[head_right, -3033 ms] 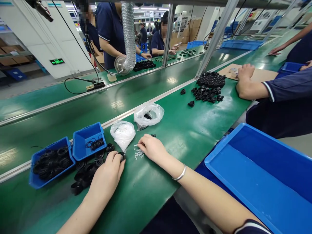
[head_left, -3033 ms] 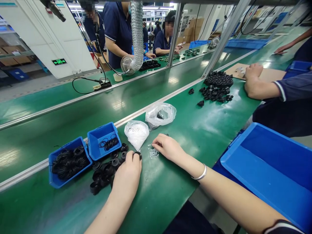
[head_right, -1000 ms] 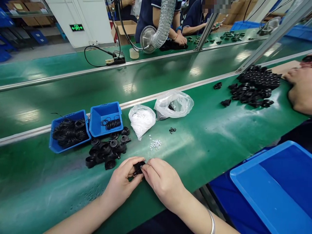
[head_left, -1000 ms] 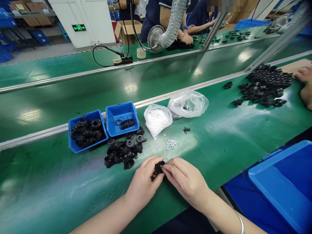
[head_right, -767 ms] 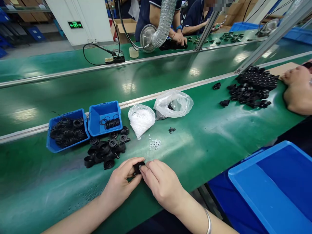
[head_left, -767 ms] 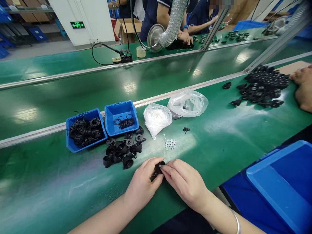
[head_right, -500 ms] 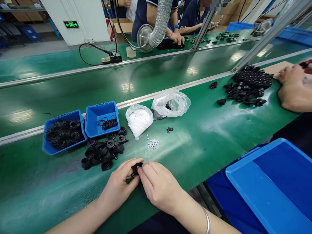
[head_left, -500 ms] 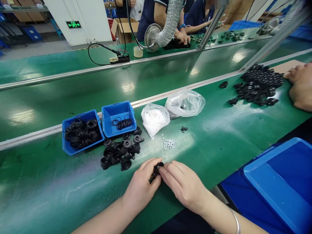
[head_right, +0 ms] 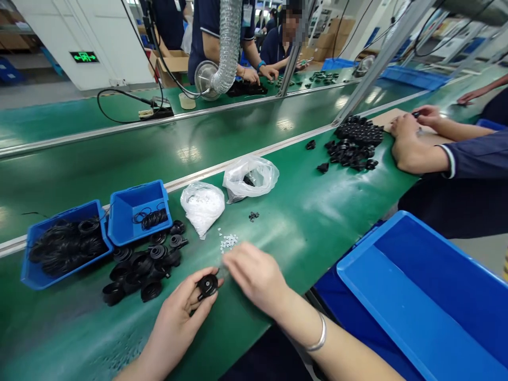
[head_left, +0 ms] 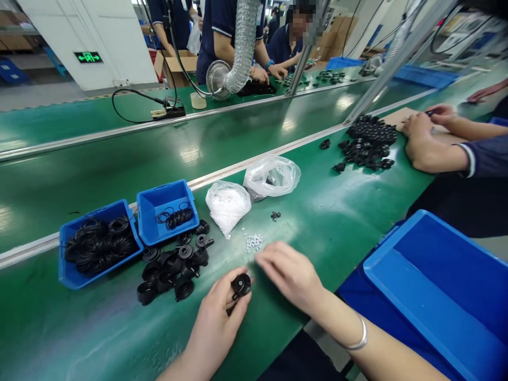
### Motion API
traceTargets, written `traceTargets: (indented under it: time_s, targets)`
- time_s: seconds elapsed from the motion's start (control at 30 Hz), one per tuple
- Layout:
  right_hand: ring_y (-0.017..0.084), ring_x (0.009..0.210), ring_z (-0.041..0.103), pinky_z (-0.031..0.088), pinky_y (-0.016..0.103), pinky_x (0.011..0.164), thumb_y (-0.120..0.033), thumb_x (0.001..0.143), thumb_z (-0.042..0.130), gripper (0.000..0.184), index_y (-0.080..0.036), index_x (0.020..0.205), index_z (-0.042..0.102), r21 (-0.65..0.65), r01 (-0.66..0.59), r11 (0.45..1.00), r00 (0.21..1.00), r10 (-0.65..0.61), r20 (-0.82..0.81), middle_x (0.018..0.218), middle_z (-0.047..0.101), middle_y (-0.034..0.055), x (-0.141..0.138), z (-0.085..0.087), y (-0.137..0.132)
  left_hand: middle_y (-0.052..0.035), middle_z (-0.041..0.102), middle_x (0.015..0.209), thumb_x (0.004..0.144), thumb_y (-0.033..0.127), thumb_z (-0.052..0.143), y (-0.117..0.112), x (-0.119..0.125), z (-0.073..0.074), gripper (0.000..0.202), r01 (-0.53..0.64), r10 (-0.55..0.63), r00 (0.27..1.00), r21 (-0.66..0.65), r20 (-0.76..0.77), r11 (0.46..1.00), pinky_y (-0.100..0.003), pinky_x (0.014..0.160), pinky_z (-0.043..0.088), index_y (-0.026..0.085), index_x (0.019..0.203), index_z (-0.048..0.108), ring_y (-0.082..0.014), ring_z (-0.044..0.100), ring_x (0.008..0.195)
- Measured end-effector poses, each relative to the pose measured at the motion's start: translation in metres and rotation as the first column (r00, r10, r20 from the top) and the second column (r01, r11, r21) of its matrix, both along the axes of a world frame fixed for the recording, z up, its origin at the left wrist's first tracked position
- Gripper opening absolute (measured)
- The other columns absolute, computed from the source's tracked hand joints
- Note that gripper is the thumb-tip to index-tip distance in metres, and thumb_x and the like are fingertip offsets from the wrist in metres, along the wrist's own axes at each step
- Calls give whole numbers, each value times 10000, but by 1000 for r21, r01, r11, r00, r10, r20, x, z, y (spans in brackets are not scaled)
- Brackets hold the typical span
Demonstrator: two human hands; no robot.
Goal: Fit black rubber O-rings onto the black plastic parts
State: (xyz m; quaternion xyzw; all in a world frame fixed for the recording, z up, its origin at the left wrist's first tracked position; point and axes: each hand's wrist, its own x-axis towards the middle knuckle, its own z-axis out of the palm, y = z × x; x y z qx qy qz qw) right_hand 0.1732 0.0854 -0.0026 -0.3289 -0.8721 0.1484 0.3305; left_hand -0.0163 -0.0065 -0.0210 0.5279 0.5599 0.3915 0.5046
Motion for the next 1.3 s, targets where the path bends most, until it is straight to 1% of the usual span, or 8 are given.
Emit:
traceTargets:
  time_s: [0.1,0.2,0.43,0.6,0.67,0.8,1.1,1.3]
  targets:
    - [176,787,621,523,302,720,-218,963,523,135,-164,979,646,-12,333,943,941,-332,68,881,620,65,24,-10,32,-84,589,1327,929,325,537,1,2,-1,323,5,4,993,-78,115,997,-343,986,541,266,1245,520,-231,642,1161]
    - [177,714,614,514,297,646,-257,947,553,156,-152,971,665,36,399,916,901,-399,169,872,611,69,36,-18,56,-85,595,1317,922,339,553,4,1,-2,321,2,13,990,-106,142,994,-338,987,538,262,1231,518,-238,638,1169]
    - [184,752,616,512,300,686,-239,971,487,212,-155,879,659,33,354,935,920,-354,168,844,614,71,32,-24,72,-83,614,1302,914,328,565,7,-1,-2,319,15,8,983,-121,185,993,-344,982,540,261,1223,522,-245,636,1170]
    - [164,673,583,491,288,627,-247,945,538,178,-170,821,640,-36,320,947,943,-315,108,754,586,36,29,-11,58,-80,623,1287,902,282,580,6,0,0,319,3,29,972,-138,231,990,-355,977,543,254,1215,525,-235,656,1139]
    - [155,668,578,487,278,611,-246,935,563,153,-182,818,637,-132,242,961,970,-241,23,746,594,28,19,-2,39,-76,619,1276,895,261,583,6,0,1,318,2,30,970,-135,240,991,-356,969,549,251,1209,534,-229,667,1117]
    - [154,748,605,517,277,653,-199,947,545,107,-193,912,645,-313,-89,946,991,52,-125,824,624,45,-9,7,-4,-67,635,1197,876,237,593,7,-1,3,342,-6,27,983,-116,180,993,-331,910,577,248,1215,551,-206,692,1037]
    - [158,764,609,542,294,683,-140,958,506,135,-167,975,638,-209,-159,965,986,165,9,873,617,71,-22,-1,-18,-72,639,1112,847,197,581,7,-2,7,399,-4,3,1000,-92,-14,996,-291,716,590,256,1241,557,-182,675,867]
    - [172,836,638,569,305,728,-136,960,500,179,-169,1064,642,-146,-194,970,979,202,38,925,640,83,-17,0,-20,-54,658,1026,840,195,582,8,-3,8,406,-12,13,1000,-97,11,995,-282,689,582,259,1240,560,-178,670,831]
